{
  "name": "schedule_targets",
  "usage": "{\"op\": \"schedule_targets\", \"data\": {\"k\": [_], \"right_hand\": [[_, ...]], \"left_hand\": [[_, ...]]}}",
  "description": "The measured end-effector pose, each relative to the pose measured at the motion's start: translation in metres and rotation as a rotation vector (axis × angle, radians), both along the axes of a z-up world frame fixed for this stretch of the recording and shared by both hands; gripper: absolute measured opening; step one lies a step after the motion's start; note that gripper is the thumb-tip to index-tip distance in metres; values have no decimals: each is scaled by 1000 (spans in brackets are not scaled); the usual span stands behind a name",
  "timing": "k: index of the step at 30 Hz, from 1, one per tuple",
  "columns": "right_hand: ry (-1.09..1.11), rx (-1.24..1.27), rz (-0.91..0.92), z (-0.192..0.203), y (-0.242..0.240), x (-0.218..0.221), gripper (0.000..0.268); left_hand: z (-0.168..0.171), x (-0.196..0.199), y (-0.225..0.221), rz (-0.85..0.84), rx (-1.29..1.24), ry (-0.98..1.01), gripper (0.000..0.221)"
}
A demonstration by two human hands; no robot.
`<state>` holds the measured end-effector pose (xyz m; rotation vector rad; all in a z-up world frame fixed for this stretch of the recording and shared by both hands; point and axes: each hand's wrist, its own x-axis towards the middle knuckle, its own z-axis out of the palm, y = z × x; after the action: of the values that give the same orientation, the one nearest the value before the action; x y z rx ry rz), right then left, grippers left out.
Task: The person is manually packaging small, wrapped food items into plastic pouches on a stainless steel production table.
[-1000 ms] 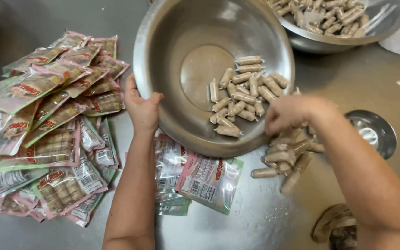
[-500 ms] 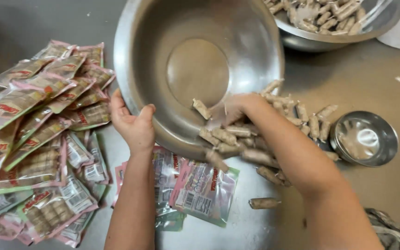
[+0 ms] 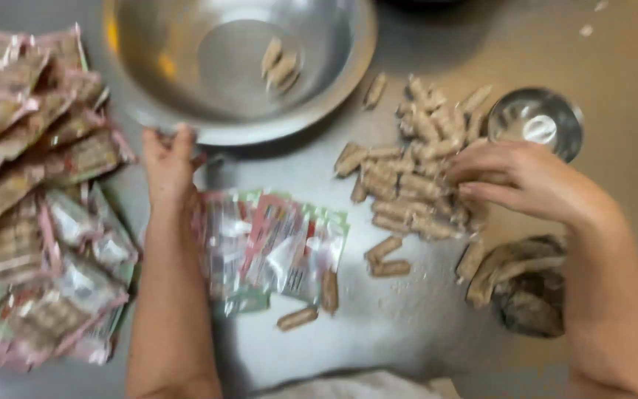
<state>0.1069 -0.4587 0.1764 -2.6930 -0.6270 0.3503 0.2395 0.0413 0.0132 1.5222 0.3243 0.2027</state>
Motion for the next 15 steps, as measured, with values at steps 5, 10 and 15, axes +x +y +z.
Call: {"op": "schedule_targets", "data": {"k": [5,10,15], "right_hand": [[-225,298,-19,-68,53,-121,21],[-478,373,265,-182,206,-161,33],[-797,183,217,-199,199,-145,16]], "left_hand": [[50,-191,-23,-473,674,-262,59],[2,-247,-41,-811,1081,-561,43],[-39,-229,-31,-699,1300,-639,31]]}}
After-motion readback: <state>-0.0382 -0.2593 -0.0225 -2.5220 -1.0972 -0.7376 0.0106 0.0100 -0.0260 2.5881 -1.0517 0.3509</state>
